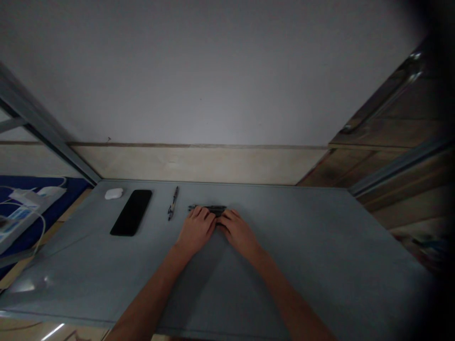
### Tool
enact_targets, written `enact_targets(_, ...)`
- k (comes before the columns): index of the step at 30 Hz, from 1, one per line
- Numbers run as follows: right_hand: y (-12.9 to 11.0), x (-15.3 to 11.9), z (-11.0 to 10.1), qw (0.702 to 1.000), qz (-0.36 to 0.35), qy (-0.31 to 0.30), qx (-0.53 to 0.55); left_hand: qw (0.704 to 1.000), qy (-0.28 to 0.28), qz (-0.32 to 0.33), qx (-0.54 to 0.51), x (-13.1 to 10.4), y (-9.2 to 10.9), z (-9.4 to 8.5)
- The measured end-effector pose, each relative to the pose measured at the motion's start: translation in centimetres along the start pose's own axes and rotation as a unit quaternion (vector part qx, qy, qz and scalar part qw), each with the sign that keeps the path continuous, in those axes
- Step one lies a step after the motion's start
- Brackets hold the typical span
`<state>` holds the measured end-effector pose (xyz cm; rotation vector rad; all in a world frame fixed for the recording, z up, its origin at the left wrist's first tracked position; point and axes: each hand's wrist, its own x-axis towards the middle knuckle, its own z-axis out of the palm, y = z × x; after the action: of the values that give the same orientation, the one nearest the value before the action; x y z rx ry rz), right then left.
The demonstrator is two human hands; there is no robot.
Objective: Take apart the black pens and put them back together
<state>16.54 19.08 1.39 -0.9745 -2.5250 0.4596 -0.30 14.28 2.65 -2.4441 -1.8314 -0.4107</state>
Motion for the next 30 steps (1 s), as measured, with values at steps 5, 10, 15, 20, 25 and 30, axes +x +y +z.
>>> enact_targets(5, -0.07, 0.0, -0.12, 0.999, 0.002, 0.029, -0.026, 1.0, -0.02, 0.016, -0.013, -0.07, 0.12, 0.19)
enact_targets(10, -0.43, 0.06, -0.21, 0.998, 0.007, 0.056, -0.038, 1.0, -0.015, 0.008, 0.005, 0.17, -0.15, -0.44)
enact_targets(15, -0.26, 0.13, 0.1, 0.998, 0.008, 0.062, -0.033, 1.0, -0.028, -0.004, 0.01, 0.36, -0.07, -0.47)
enact_targets(20, 0.0, 0.04, 0.39, 0.999, -0.002, 0.039, -0.01, 0.996, -0.075, -0.037, -0.013, 0.27, 0.14, -0.51)
enact_targets(25, 0.15, 0.01, 0.69, 0.999, -0.017, 0.029, -0.038, 0.992, -0.106, -0.06, -0.016, 0.28, 0.28, -0.58)
enact_targets(30, 0.28, 0.03, 0.44, 0.998, -0.038, 0.019, -0.053, 0.99, -0.118, -0.07, -0.029, 0.25, 0.26, -0.54)
